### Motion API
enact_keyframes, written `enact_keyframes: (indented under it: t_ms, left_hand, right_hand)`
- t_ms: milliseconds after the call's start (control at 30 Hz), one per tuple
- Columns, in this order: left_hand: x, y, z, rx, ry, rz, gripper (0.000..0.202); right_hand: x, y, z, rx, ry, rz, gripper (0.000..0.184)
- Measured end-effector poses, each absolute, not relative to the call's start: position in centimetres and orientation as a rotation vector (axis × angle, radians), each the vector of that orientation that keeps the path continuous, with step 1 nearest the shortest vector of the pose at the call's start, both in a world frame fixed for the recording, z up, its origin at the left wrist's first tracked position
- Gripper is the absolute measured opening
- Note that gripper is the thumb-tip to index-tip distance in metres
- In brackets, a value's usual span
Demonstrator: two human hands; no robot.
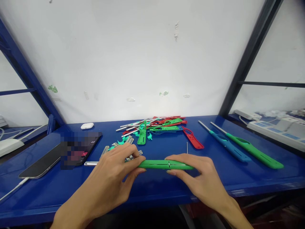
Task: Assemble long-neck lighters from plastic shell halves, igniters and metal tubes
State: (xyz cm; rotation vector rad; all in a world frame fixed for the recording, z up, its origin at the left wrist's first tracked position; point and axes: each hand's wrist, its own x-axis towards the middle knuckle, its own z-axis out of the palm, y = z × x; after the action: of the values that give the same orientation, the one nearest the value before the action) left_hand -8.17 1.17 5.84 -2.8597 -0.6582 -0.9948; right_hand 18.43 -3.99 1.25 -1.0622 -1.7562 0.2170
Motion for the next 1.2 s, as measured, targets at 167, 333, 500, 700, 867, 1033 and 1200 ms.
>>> enact_keyframes:
  t_ms: [167, 333, 500, 700, 867, 1033, 1200]
  left_hand:
    - [-7.6, 0.4, 5.8, -2.855, -0.835, -0.811, 0.025]
    - [-7.1, 0.3, 5.3, -2.833, -0.736, -0.883, 0.020]
    - [-6.9, 0.1, 5.2, -2.799, -0.646, -1.021, 0.017]
    - [-6.8, 0.0, 5.5, -2.711, -0.557, -1.103, 0.015]
    - [-7.0, 0.5, 5.7, -2.575, -0.499, -1.034, 0.018]
    - [-7.3, 0.8, 5.1, -2.435, -0.498, -0.851, 0.041]
    - [-6.6, 0.9, 4.7, -2.576, -0.596, -0.874, 0.042]
  right_hand:
    - [18.5, -4.2, 1.2, -0.995, -1.777, 0.128, 0.020]
    - [18.1, -4.6, 1.6, -0.921, -1.820, 0.012, 0.020]
    - [18.2, -4.8, 1.8, -0.886, -1.852, -0.048, 0.019]
    - [18.3, -4.9, 1.7, -0.846, -1.871, -0.145, 0.018]
    - [18.1, -4.9, 1.7, -1.002, -1.814, 0.099, 0.025]
    - [18.0, -4.9, 1.9, -1.231, -1.724, 0.322, 0.023]
    - [18.0, -4.8, 1.5, -1.117, -1.671, 0.140, 0.037]
